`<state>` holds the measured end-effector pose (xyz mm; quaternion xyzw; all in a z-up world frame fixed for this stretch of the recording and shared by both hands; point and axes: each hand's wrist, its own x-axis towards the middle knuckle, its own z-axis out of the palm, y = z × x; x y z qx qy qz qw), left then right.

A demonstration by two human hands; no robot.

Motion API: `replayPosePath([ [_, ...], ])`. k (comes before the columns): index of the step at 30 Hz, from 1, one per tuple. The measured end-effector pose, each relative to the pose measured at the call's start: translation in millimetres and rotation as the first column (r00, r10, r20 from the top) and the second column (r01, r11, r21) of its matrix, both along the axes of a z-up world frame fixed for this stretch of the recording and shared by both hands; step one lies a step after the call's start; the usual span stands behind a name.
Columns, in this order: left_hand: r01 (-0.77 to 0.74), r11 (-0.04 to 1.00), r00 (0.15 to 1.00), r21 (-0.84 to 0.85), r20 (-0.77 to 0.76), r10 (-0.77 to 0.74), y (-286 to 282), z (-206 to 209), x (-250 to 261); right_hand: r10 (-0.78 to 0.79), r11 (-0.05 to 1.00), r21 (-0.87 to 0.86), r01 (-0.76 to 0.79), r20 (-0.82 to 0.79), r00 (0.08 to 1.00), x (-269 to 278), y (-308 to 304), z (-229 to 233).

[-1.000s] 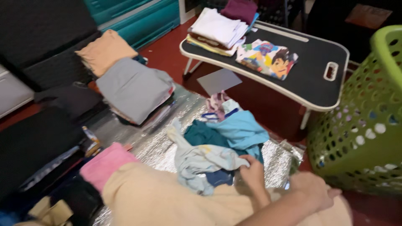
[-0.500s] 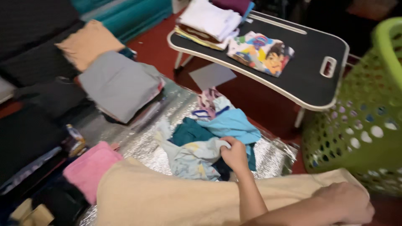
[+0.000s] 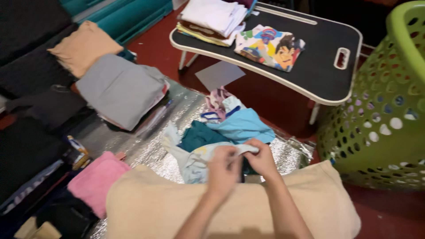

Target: The person sits on the floor and folds various clothing items, including a grey t-shirt, a light blue baby onesie, a light blue tank top, a white striped shirt, a pink towel, and a teal t-shirt. They place the folded items into neat stacks on a nearby table and the floor.

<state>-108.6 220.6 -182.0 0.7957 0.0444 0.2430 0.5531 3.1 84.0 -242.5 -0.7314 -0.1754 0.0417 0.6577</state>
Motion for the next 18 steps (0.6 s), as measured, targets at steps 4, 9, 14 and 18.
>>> replayPosePath([
  [4,-0.116,0.980,0.990,0.165,-0.057,0.126,62,27,-32,0.008,0.980,0.194,0.047,-0.277,0.961,-15,11,21],
  [9,-0.011,0.948,0.988,0.318,-0.142,0.059,79,30,-36,0.075,0.883,0.470,0.006,-0.153,0.985,-27,27,77],
  [14,-0.087,0.941,0.923,0.328,-0.328,0.200,104,12,-13,0.017,0.697,0.717,-0.038,0.036,0.999,-12,18,170],
  [18,-0.241,0.969,0.887,0.049,-0.394,0.241,140,7,14,0.083,0.699,0.715,-0.014,-0.062,0.995,-9,26,205],
])
